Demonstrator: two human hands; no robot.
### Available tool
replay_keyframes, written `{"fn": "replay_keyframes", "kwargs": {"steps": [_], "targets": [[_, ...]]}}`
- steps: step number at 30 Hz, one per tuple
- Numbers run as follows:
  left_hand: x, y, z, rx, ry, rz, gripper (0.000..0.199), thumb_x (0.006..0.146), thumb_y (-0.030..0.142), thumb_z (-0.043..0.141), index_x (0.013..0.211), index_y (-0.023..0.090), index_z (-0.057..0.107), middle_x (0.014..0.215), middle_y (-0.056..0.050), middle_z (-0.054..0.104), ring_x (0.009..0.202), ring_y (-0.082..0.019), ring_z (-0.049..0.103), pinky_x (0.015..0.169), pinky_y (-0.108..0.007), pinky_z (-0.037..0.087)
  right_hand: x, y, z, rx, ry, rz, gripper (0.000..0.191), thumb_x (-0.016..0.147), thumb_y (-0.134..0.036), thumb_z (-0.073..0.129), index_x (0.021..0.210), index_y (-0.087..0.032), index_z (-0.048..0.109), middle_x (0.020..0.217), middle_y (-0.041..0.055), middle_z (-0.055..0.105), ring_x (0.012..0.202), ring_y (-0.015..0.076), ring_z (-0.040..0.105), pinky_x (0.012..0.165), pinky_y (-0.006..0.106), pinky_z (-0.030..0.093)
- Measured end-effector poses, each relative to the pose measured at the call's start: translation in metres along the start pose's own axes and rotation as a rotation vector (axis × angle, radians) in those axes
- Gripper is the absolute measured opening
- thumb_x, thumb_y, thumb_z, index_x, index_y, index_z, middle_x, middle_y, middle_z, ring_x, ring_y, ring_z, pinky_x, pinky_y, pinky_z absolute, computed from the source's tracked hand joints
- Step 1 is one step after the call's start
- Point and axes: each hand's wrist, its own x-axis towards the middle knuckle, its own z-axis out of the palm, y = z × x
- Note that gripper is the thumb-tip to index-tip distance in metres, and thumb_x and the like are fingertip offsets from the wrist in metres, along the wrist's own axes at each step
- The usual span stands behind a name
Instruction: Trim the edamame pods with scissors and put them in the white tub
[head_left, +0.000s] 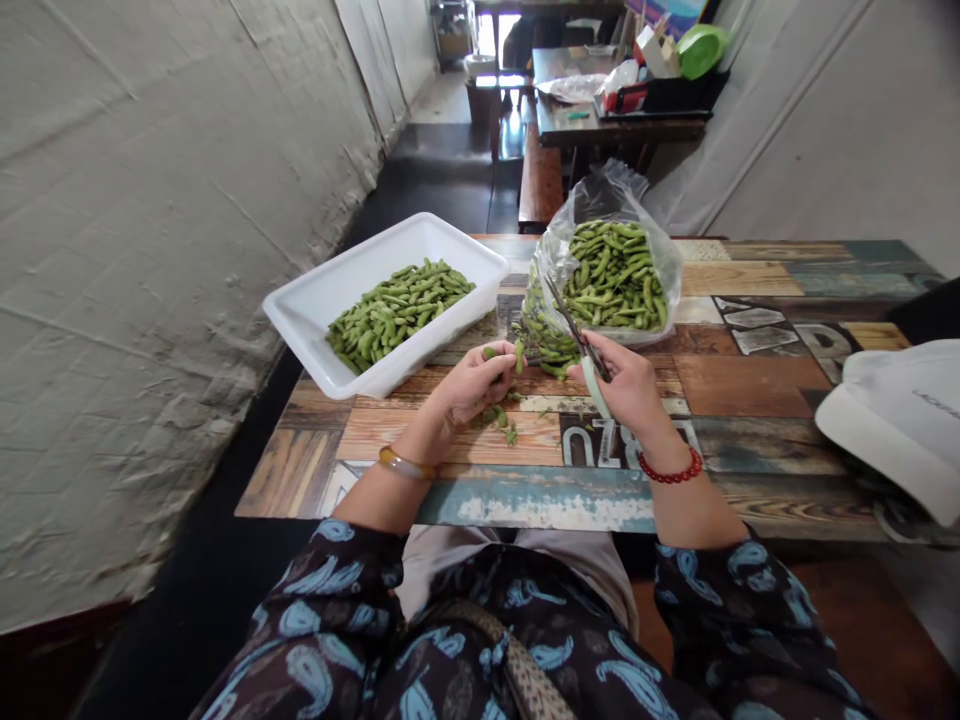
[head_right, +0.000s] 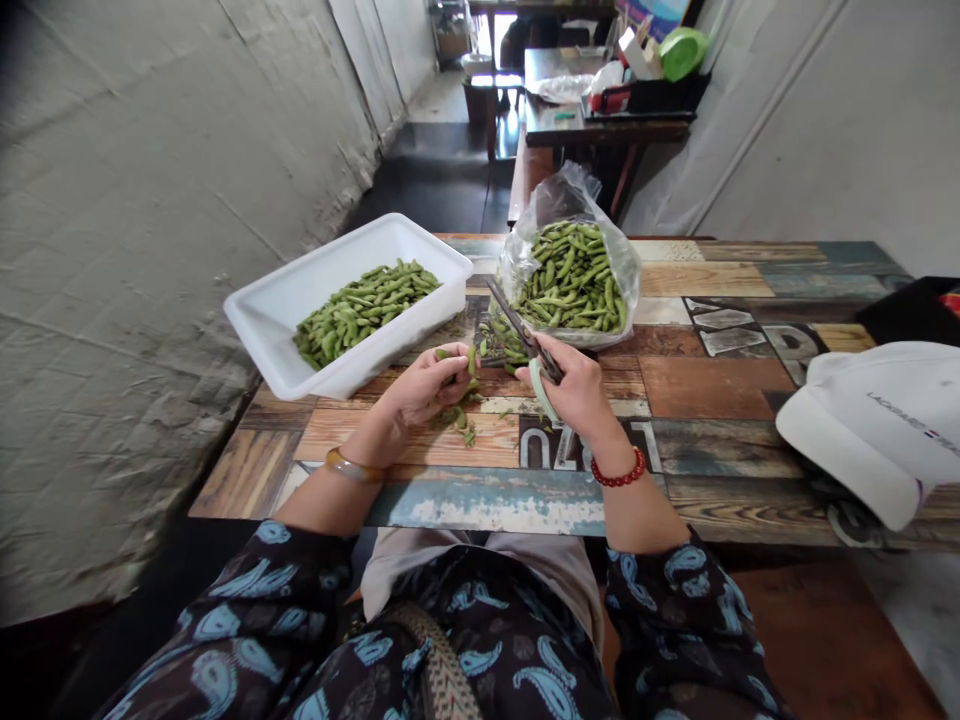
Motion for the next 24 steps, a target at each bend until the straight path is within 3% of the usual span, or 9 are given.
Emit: {"fn": "replay_keyframes", "kwargs": {"steps": [4,8,12,16,24], "targets": [[-0.003,-0.003,-0.007,-0.180,-0.006,-0.004,0.032,0.079,0.040,0.069,0.081,0.016,0.049,0.063,0.005,0.052,0.036,0.001,0.027,0.037,-0.016,0.014,-0.002,-0.008,0.001,-0.042,-0.103,-0.041,0.047,0.079,-0.041,0.070,0.120,-0.018,0.068,0.109,0.0112,0.075,0.090,0.0237,0.073,0.088,0.039,0.059],[-0.005,-0.001,-0.008,-0.188,0.031,0.036,0.034,0.075,0.037,0.075,0.082,0.015,0.050,0.066,0.003,0.058,0.038,0.001,0.030,0.039,-0.016,0.015,-0.004,-0.013,0.000,-0.107,-0.212,-0.054,0.045,0.080,-0.039,0.070,0.121,-0.020,0.067,0.109,0.0102,0.074,0.096,0.0251,0.071,0.086,0.038,0.059],[-0.008,0.004,-0.007,-0.128,0.075,0.082,0.033,0.072,0.035,0.077,0.082,0.014,0.053,0.057,0.007,0.047,0.040,0.000,0.028,0.041,-0.017,0.015,-0.004,-0.013,0.000,-0.124,-0.292,-0.083,0.048,0.079,-0.040,0.072,0.122,-0.022,0.065,0.109,0.0100,0.073,0.098,0.0263,0.070,0.087,0.040,0.058],[-0.009,0.002,-0.005,-0.042,0.040,0.113,0.028,0.077,0.037,0.072,0.079,0.016,0.054,0.052,0.009,0.037,0.041,-0.002,0.026,0.041,-0.019,0.014,-0.005,-0.014,0.000,-0.118,-0.356,-0.126,0.049,0.079,-0.041,0.073,0.124,-0.024,0.064,0.111,0.0093,0.072,0.098,0.0258,0.069,0.087,0.040,0.058],[-0.009,-0.002,-0.004,0.018,0.041,0.122,0.030,0.076,0.041,0.073,0.086,0.016,0.059,0.054,0.007,0.039,0.041,-0.003,0.026,0.041,-0.021,0.014,-0.005,-0.016,0.001,-0.109,-0.394,-0.176,0.047,0.082,-0.040,0.070,0.125,-0.023,0.063,0.113,0.0084,0.071,0.099,0.0243,0.068,0.088,0.039,0.056]]}}
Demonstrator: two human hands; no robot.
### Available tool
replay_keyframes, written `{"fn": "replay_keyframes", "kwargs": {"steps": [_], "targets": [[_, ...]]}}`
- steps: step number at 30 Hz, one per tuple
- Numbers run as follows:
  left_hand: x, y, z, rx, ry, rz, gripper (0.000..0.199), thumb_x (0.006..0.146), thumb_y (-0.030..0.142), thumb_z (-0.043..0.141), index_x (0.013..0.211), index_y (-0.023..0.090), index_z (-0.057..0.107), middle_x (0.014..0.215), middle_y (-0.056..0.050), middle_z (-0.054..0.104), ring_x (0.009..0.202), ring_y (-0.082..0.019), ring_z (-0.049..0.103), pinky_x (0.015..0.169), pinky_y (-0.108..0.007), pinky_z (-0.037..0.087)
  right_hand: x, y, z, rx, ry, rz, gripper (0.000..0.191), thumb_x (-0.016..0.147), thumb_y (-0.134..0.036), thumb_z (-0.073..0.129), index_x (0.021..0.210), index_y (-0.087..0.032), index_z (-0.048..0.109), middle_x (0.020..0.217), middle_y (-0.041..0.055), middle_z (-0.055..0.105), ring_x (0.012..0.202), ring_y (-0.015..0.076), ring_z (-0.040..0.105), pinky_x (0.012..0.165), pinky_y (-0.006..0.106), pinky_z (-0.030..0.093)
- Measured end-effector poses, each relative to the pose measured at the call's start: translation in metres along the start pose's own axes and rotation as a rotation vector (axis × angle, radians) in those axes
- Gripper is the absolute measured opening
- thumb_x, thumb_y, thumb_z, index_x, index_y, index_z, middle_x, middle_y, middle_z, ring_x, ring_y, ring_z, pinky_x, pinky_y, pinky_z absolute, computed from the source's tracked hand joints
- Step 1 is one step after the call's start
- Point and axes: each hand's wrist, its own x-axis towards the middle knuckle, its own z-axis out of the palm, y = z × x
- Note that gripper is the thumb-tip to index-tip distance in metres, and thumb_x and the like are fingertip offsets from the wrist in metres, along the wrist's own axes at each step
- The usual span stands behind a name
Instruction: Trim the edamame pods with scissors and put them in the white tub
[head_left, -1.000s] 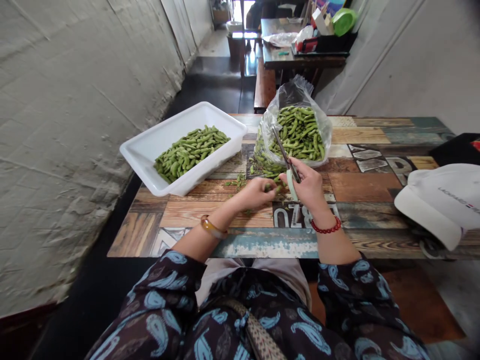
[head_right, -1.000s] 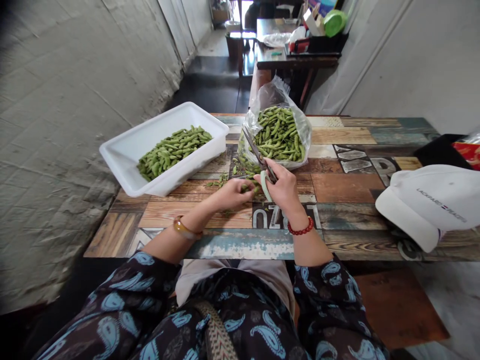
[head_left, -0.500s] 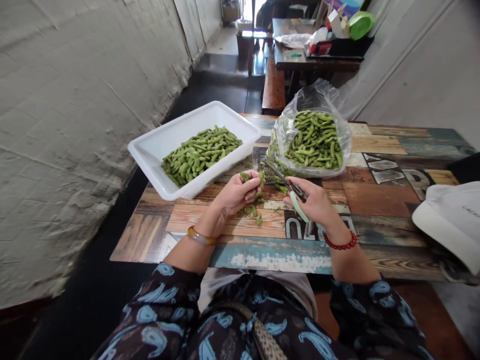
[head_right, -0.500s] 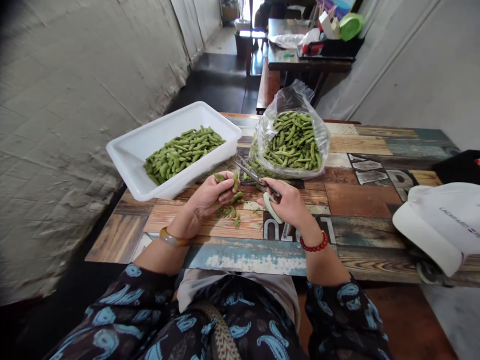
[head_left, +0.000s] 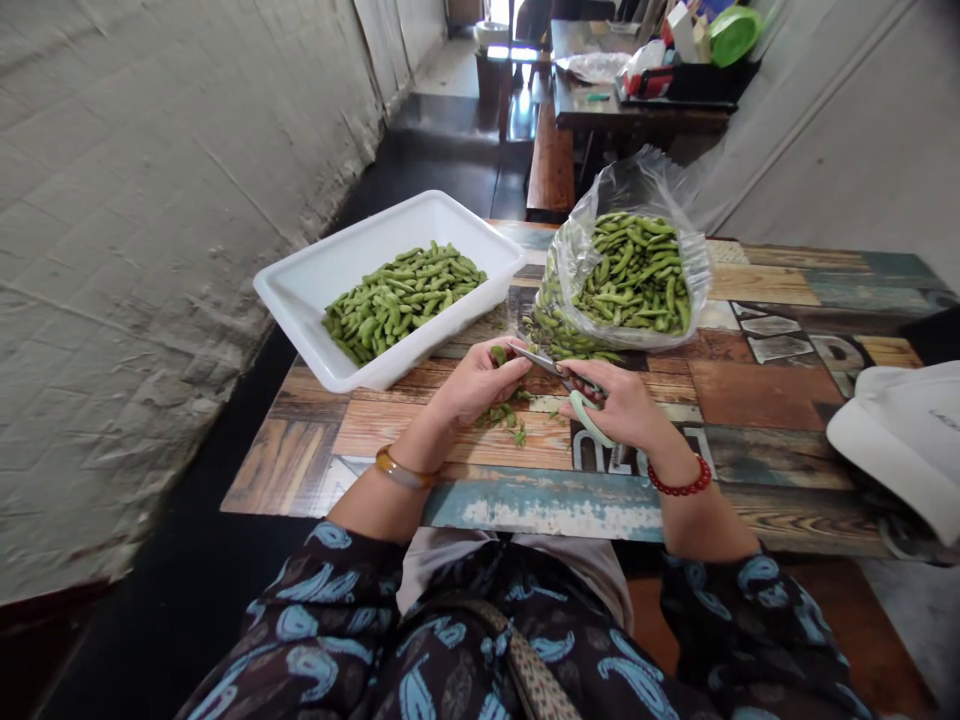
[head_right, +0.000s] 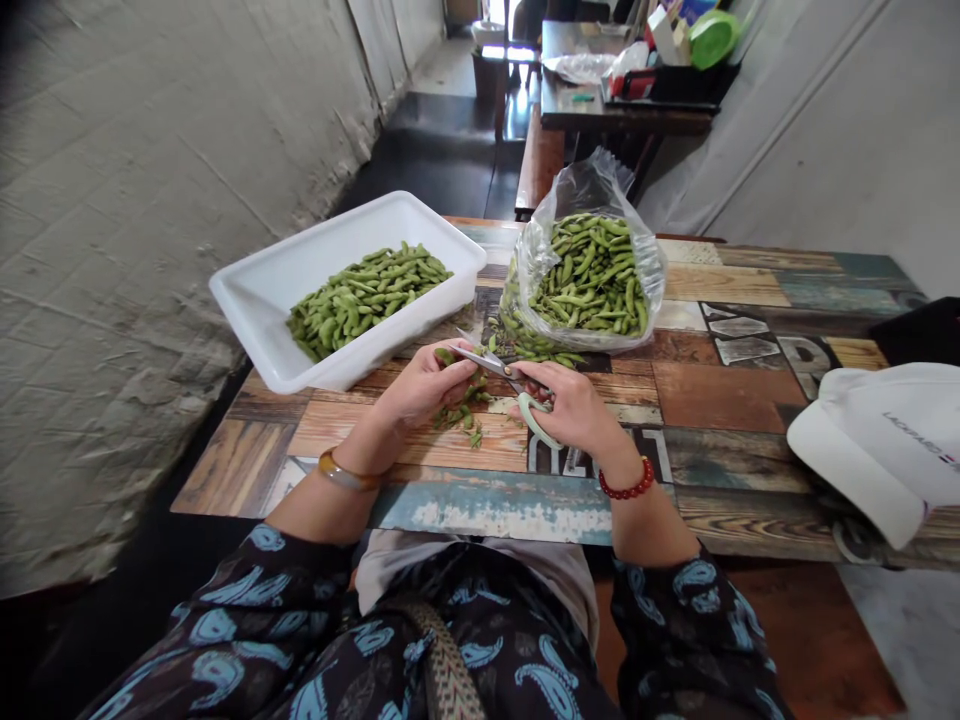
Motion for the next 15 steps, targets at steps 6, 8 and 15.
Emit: {"fn": "replay_keyframes", "kwargs": {"steps": [6,8,15], "targets": [[0.0015,-0.0005,-0.0046,0.166,0.084,0.057,0.030,0.074,0.041,0.075,0.082,0.014,0.066,0.059,0.003,0.050,0.049,-0.006,0.035,0.047,-0.022,0.027,0.0000,-0.0008,-0.0027,0.007,0.000,-0.005,0.047,0.081,-0.040,0.072,0.124,-0.022,0.062,0.101,0.0061,0.069,0.081,0.0191,0.064,0.075,0.033,0.056],[0.0022,-0.0010,-0.0066,0.243,0.107,0.091,0.027,0.076,0.039,0.073,0.084,0.014,0.067,0.067,0.000,0.057,0.056,-0.008,0.044,0.053,-0.022,0.035,0.0000,-0.0014,-0.0033,0.012,-0.005,-0.013,0.047,0.081,-0.039,0.072,0.124,-0.022,0.062,0.099,0.0056,0.068,0.078,0.0180,0.062,0.073,0.031,0.055],[0.0030,-0.0001,-0.0065,0.442,0.022,0.175,0.024,0.081,0.036,0.066,0.083,0.012,0.070,0.074,-0.003,0.063,0.068,-0.011,0.052,0.063,-0.024,0.042,-0.0003,-0.0012,-0.0029,0.008,-0.018,-0.027,0.049,0.082,-0.039,0.072,0.125,-0.022,0.060,0.098,0.0058,0.067,0.079,0.0188,0.061,0.073,0.032,0.054]]}}
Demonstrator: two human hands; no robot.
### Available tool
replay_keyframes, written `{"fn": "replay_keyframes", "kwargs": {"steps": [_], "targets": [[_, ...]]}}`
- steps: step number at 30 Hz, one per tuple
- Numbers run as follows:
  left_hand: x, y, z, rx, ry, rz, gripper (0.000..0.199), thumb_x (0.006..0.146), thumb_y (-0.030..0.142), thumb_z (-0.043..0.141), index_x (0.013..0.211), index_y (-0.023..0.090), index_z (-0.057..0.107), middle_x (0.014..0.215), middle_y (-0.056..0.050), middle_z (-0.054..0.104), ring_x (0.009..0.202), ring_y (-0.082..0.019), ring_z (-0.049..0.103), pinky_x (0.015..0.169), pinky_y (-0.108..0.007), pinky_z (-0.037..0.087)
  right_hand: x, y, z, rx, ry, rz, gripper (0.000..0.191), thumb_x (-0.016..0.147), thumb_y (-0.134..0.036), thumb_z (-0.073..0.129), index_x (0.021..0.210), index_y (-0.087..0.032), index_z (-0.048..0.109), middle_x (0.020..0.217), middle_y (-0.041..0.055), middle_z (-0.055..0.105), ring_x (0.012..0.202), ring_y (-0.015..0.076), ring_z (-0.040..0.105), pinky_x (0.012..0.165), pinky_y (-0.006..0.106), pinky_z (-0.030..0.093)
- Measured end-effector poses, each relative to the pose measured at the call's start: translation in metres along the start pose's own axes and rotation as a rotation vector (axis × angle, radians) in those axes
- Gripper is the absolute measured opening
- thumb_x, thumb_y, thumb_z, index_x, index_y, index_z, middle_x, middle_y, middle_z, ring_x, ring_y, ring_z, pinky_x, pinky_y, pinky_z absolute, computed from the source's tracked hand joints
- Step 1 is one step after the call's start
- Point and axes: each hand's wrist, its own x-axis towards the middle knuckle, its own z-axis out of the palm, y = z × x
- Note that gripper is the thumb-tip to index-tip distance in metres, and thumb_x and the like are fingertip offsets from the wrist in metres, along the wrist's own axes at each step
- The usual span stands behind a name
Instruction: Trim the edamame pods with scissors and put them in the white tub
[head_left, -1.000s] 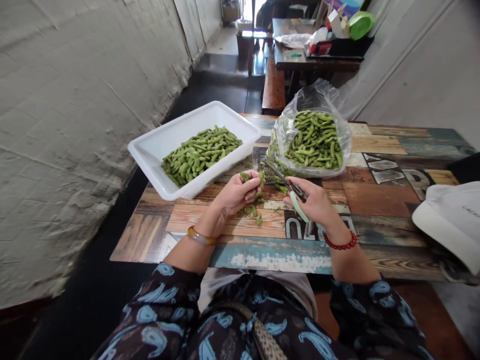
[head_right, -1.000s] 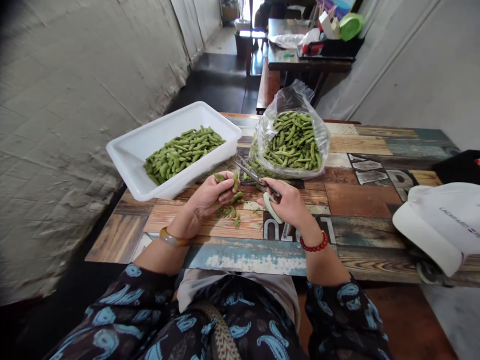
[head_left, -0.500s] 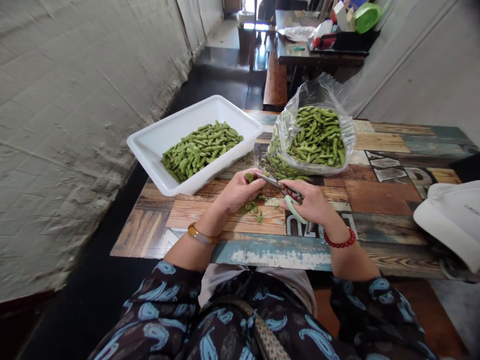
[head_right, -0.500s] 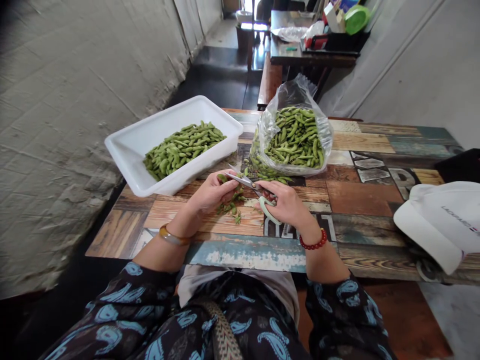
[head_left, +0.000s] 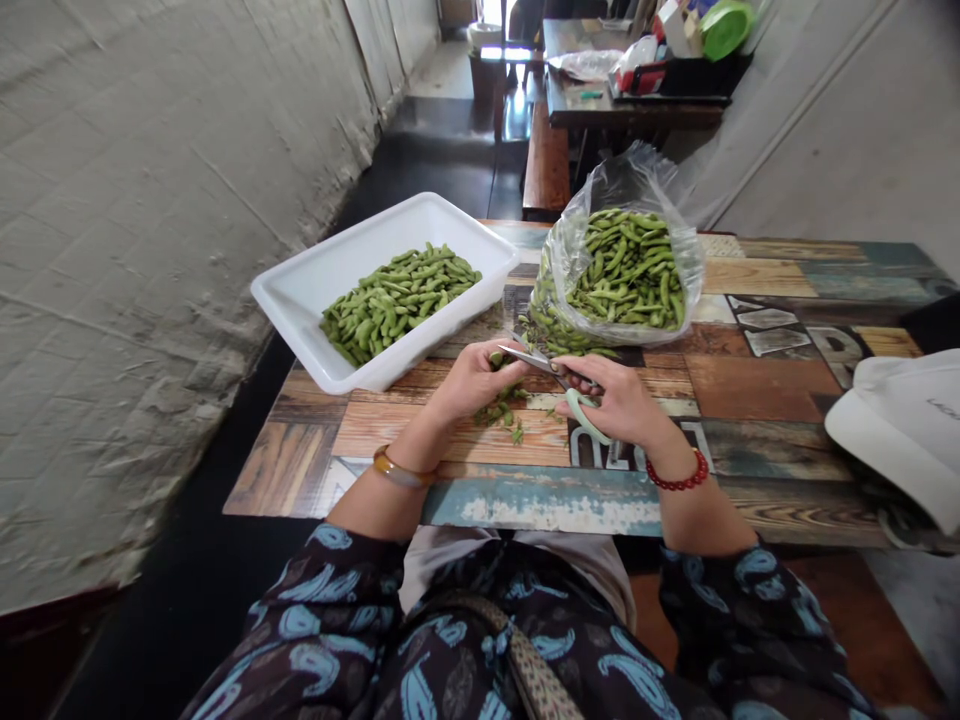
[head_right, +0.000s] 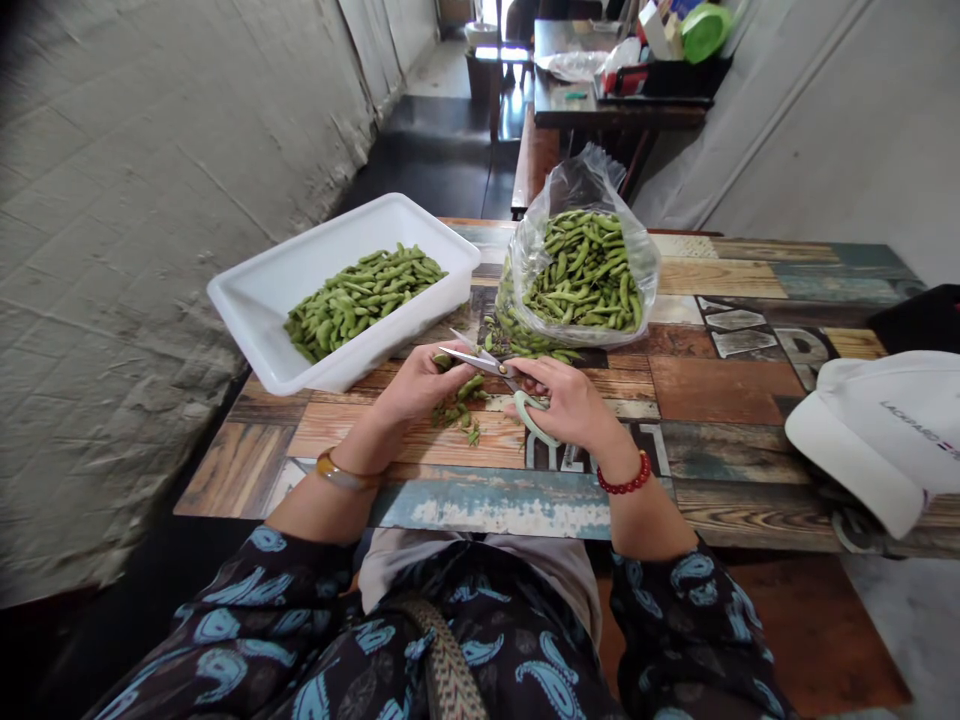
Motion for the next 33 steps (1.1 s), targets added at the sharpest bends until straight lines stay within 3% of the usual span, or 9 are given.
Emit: {"fn": "replay_keyframes", "kwargs": {"steps": [14,21,25,27,33], "targets": [[0.000,0.001,0.001,0.001,-0.009,0.029,0.025,0.083,0.038,0.067,0.086,0.014,0.074,0.079,-0.005,0.068,0.072,-0.014,0.058,0.068,-0.027,0.045,-0.002,0.003,0.003,-0.014,0.012,0.014,0.045,0.082,-0.038,0.072,0.122,-0.018,0.065,0.108,0.0104,0.072,0.091,0.0236,0.068,0.083,0.036,0.056],[0.000,0.000,0.001,-0.014,0.046,-0.038,0.021,0.080,0.034,0.070,0.078,0.014,0.069,0.071,-0.002,0.062,0.062,-0.010,0.052,0.059,-0.023,0.040,-0.003,0.007,0.007,0.003,0.074,0.029,0.041,0.082,-0.039,0.073,0.118,-0.021,0.069,0.112,0.0078,0.075,0.097,0.0244,0.072,0.087,0.035,0.058],[0.001,-0.002,0.002,-0.248,0.123,-0.126,0.021,0.077,0.033,0.072,0.081,0.015,0.062,0.056,0.005,0.050,0.044,-0.004,0.037,0.044,-0.019,0.026,0.000,0.011,0.008,0.027,0.154,0.147,0.044,0.081,-0.040,0.072,0.119,-0.019,0.069,0.116,0.0090,0.074,0.103,0.0262,0.071,0.092,0.037,0.057],[0.002,-0.002,0.002,-0.401,0.136,-0.140,0.023,0.075,0.031,0.074,0.082,0.016,0.058,0.057,0.005,0.053,0.041,-0.003,0.034,0.041,-0.018,0.022,0.000,0.012,0.008,0.027,0.187,0.192,0.045,0.081,-0.040,0.071,0.120,-0.018,0.068,0.116,0.0104,0.073,0.102,0.0267,0.071,0.091,0.038,0.057],[0.004,0.000,0.000,-0.634,0.180,-0.178,0.030,0.070,0.027,0.078,0.082,0.014,0.054,0.069,0.000,0.065,0.041,-0.001,0.038,0.040,-0.015,0.022,0.000,0.009,0.009,-0.071,0.136,0.088,0.053,0.079,-0.038,0.072,0.127,-0.018,0.061,0.117,0.0130,0.070,0.106,0.0288,0.067,0.093,0.042,0.056]]}}
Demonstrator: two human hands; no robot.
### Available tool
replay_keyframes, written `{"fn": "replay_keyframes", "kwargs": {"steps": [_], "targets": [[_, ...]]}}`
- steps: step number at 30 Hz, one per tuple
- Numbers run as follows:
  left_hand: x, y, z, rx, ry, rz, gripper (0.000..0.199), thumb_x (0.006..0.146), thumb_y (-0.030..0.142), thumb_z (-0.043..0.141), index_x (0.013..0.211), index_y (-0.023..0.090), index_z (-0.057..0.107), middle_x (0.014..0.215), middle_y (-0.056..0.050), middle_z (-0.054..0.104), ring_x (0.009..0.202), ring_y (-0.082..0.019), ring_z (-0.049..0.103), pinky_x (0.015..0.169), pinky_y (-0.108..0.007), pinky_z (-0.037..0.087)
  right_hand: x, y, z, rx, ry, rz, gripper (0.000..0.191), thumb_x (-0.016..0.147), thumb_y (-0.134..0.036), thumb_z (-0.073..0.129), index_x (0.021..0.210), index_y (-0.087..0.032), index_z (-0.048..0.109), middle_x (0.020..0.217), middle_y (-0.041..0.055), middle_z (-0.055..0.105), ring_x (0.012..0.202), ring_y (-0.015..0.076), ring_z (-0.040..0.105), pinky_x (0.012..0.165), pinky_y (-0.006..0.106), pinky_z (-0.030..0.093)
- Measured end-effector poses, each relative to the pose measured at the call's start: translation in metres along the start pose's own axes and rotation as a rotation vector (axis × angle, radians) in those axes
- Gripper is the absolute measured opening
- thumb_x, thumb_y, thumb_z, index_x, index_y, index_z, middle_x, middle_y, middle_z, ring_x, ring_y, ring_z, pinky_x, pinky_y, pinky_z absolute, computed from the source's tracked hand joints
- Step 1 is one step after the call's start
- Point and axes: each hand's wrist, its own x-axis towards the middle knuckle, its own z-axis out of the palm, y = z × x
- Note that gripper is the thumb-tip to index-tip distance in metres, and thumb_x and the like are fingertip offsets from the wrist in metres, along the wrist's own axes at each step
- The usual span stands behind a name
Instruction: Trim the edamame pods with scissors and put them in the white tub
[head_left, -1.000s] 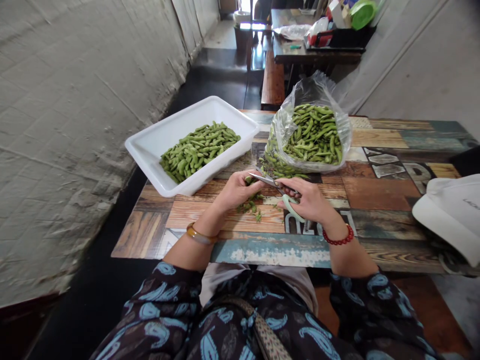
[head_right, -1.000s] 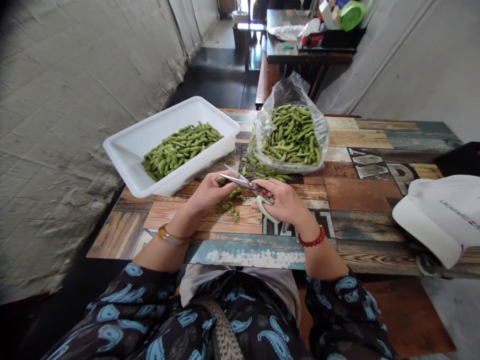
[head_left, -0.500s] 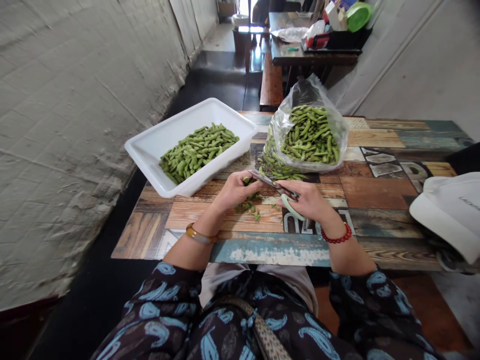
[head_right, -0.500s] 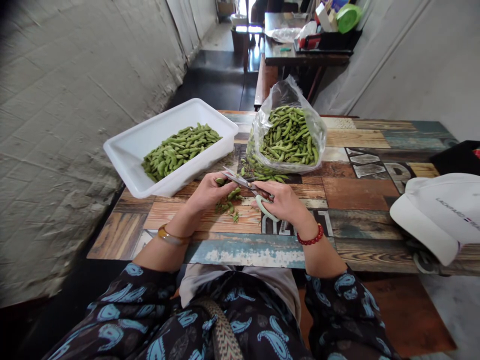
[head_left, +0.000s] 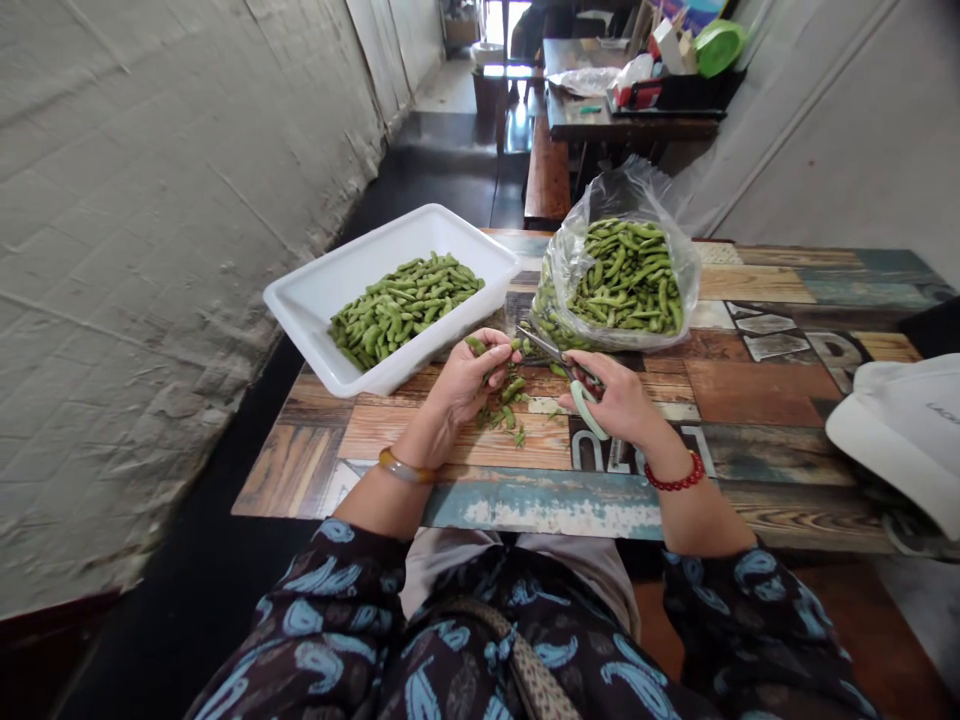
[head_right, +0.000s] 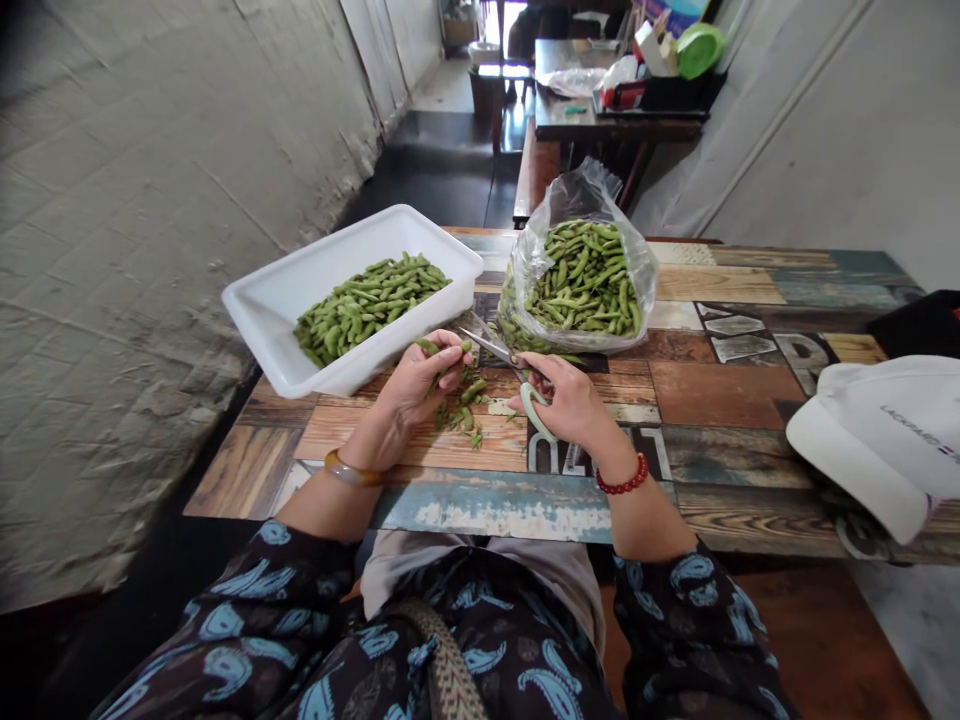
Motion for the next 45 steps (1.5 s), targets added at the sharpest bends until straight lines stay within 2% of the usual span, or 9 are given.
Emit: {"fn": "replay_keyframes", "kwargs": {"steps": [6,14,26,29,33,36,38,41,45], "targets": [[-0.002,-0.005,0.003,0.016,-0.033,-0.005,0.033,0.069,0.028,0.081,0.083,0.014,0.054,0.069,-0.001,0.067,0.041,-0.002,0.040,0.040,-0.016,0.023,0.000,-0.002,0.002,-0.004,-0.065,-0.058,0.053,0.080,-0.041,0.073,0.125,-0.017,0.060,0.112,0.0126,0.069,0.099,0.0272,0.066,0.089,0.042,0.056],[-0.002,-0.008,0.004,0.064,-0.075,0.021,0.033,0.071,0.031,0.080,0.081,0.015,0.053,0.071,-0.001,0.067,0.043,-0.002,0.040,0.042,-0.018,0.022,-0.001,-0.003,0.005,0.004,-0.072,-0.078,0.051,0.081,-0.043,0.072,0.125,-0.020,0.061,0.113,0.0117,0.070,0.103,0.0276,0.067,0.093,0.043,0.054],[-0.004,-0.004,0.006,0.136,0.010,-0.024,0.031,0.070,0.035,0.078,0.083,0.015,0.057,0.060,0.003,0.058,0.040,-0.002,0.034,0.040,-0.018,0.018,-0.003,0.005,0.009,0.021,-0.037,-0.028,0.047,0.083,-0.042,0.070,0.124,-0.021,0.064,0.115,0.0105,0.072,0.106,0.0273,0.069,0.094,0.042,0.056],[-0.004,0.002,0.002,0.341,0.101,0.100,0.024,0.073,0.033,0.075,0.084,0.014,0.065,0.057,0.004,0.054,0.045,-0.005,0.038,0.043,-0.019,0.025,-0.002,0.007,0.009,0.021,0.034,0.010,0.046,0.083,-0.043,0.069,0.123,-0.020,0.066,0.115,0.0105,0.073,0.104,0.0268,0.070,0.092,0.040,0.057],[-0.003,0.018,-0.007,0.562,0.313,0.370,0.017,0.076,0.029,0.071,0.087,0.016,0.073,0.067,0.000,0.062,0.056,-0.009,0.048,0.048,-0.022,0.031,0.002,0.007,0.007,0.023,0.138,0.053,0.043,0.085,-0.043,0.066,0.121,-0.020,0.068,0.114,0.0103,0.074,0.103,0.0265,0.071,0.092,0.040,0.058],[-0.001,0.033,-0.013,0.404,0.470,0.464,0.021,0.079,0.028,0.068,0.098,0.020,0.070,0.071,0.000,0.062,0.050,-0.006,0.042,0.044,-0.022,0.028,0.003,0.006,0.005,0.028,0.175,0.073,0.041,0.085,-0.042,0.066,0.119,-0.020,0.069,0.113,0.0105,0.074,0.102,0.0265,0.071,0.092,0.040,0.058],[0.000,0.041,-0.013,0.213,0.514,0.434,0.033,0.081,0.029,0.067,0.113,0.023,0.063,0.069,0.002,0.060,0.045,-0.005,0.038,0.042,-0.021,0.025,0.003,0.005,0.005,0.036,0.189,0.086,0.041,0.085,-0.042,0.066,0.119,-0.019,0.069,0.112,0.0107,0.074,0.101,0.0268,0.072,0.092,0.041,0.058],[-0.003,0.048,-0.008,-0.011,0.473,0.311,0.046,0.080,0.025,0.065,0.124,0.025,0.050,0.068,0.005,0.057,0.044,-0.004,0.038,0.041,-0.018,0.023,0.002,0.005,0.005,0.049,0.186,0.101,0.042,0.084,-0.041,0.067,0.120,-0.020,0.069,0.115,0.0102,0.074,0.103,0.0274,0.071,0.094,0.042,0.057],[-0.009,0.044,0.001,-0.153,0.292,0.166,0.031,0.071,0.015,0.058,0.102,0.018,0.055,0.072,0.002,0.058,0.048,-0.004,0.043,0.041,-0.017,0.027,0.001,0.005,0.005,0.058,0.179,0.096,0.043,0.083,-0.041,0.068,0.121,-0.020,0.068,0.115,0.0098,0.074,0.103,0.0275,0.071,0.093,0.043,0.058]]}}
